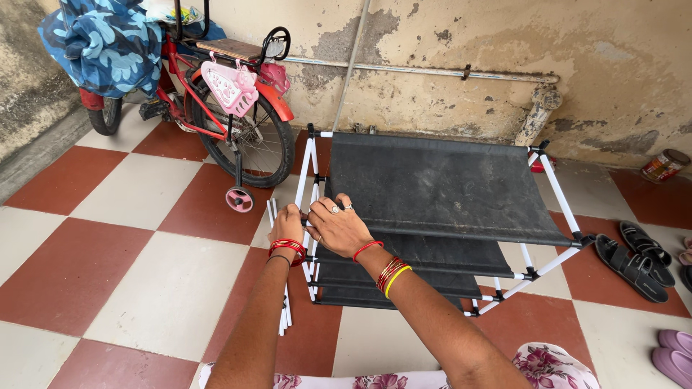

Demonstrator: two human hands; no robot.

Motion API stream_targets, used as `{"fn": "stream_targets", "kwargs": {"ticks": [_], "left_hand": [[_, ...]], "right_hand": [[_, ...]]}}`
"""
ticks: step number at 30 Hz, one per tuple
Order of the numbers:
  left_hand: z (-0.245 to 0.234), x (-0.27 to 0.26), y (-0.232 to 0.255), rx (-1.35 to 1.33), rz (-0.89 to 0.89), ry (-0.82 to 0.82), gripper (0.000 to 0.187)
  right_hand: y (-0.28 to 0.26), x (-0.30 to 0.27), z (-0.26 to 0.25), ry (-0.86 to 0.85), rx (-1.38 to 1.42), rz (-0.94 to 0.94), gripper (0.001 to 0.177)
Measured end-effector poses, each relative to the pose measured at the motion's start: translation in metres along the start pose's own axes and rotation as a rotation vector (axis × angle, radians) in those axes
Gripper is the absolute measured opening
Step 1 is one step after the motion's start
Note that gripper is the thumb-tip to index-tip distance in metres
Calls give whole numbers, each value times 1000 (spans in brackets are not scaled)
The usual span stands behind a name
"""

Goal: The person disassembles a shoe rack by detaching plastic connectors and poles from the frame, pulling rods out of the fabric shelf sleeves, and placing the parts on the floor by hand.

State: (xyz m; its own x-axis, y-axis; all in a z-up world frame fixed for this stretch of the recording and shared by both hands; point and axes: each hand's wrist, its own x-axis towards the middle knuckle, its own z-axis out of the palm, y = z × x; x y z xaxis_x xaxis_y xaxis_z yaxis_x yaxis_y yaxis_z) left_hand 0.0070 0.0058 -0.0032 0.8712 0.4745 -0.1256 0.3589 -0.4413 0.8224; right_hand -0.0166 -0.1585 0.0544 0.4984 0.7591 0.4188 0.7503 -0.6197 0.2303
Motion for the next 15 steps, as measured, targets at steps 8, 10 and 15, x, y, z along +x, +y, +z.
{"fn": "stream_targets", "kwargs": {"ticks": [8,10,15], "left_hand": [[-8,-5,6,23,-25,-26,55],[-11,-5,6,37,-25,-30,54],[-12,1,6,83,-17,-45,54]], "right_hand": [[3,0,4,-6,-29,10,38],[3,0,3,-13,-26,13,38],[3,1,1,-25,-31,33,40]]}}
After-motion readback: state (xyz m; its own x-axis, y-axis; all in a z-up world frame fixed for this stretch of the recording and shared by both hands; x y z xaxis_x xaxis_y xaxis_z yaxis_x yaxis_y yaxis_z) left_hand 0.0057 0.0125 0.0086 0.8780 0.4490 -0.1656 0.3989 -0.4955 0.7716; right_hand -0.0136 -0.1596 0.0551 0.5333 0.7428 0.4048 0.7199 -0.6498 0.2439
